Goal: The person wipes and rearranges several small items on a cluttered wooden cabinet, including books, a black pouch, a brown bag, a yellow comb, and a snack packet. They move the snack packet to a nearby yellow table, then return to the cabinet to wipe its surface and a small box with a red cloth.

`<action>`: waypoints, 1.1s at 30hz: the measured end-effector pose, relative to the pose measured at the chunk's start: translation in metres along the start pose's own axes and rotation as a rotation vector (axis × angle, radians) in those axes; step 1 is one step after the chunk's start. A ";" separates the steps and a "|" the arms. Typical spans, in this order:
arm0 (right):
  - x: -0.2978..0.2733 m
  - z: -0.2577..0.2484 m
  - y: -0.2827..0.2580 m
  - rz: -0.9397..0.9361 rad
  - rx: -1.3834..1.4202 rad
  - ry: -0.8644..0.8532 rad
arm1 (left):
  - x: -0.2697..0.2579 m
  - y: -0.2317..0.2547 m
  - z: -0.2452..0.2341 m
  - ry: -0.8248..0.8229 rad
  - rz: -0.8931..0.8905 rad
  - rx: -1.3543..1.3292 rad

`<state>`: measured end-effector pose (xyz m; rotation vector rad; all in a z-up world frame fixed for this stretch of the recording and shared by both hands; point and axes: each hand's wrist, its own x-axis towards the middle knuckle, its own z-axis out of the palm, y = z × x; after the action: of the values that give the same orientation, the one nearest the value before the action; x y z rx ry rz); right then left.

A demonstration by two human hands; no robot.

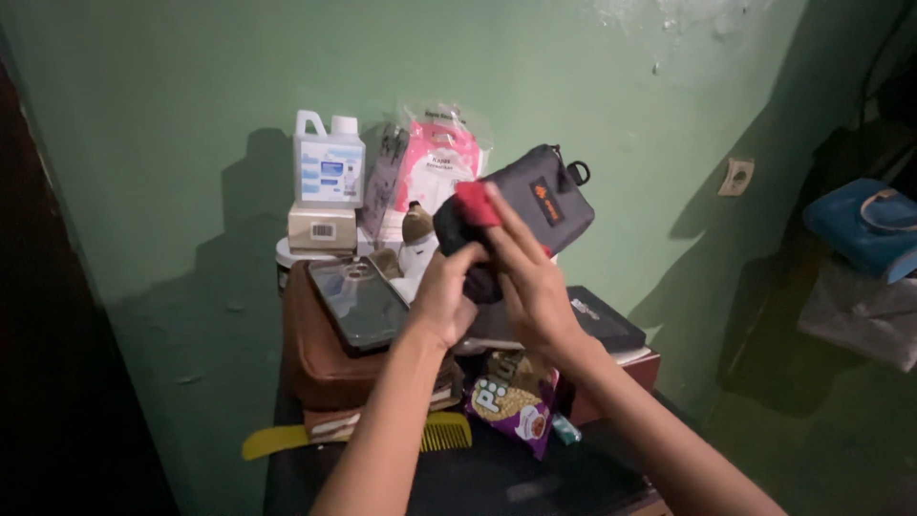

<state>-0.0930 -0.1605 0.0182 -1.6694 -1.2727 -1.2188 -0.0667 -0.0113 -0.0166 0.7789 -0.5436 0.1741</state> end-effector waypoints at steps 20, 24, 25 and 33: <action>0.017 -0.010 0.029 -0.011 -0.306 0.025 | -0.006 0.004 0.003 -0.022 -0.050 0.044; 0.041 -0.042 0.056 0.399 -0.083 0.090 | -0.010 0.011 0.002 -0.077 -0.077 0.050; 0.045 -0.057 0.061 0.400 -0.083 0.090 | -0.011 0.013 0.004 -0.076 -0.078 0.050; 0.072 -0.127 0.076 0.572 0.403 -0.135 | 0.027 0.015 0.032 0.152 0.323 0.431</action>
<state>-0.0475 -0.2757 0.1269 -1.6622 -0.9349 -0.4809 -0.0622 -0.0247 0.0254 1.0821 -0.4898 0.6607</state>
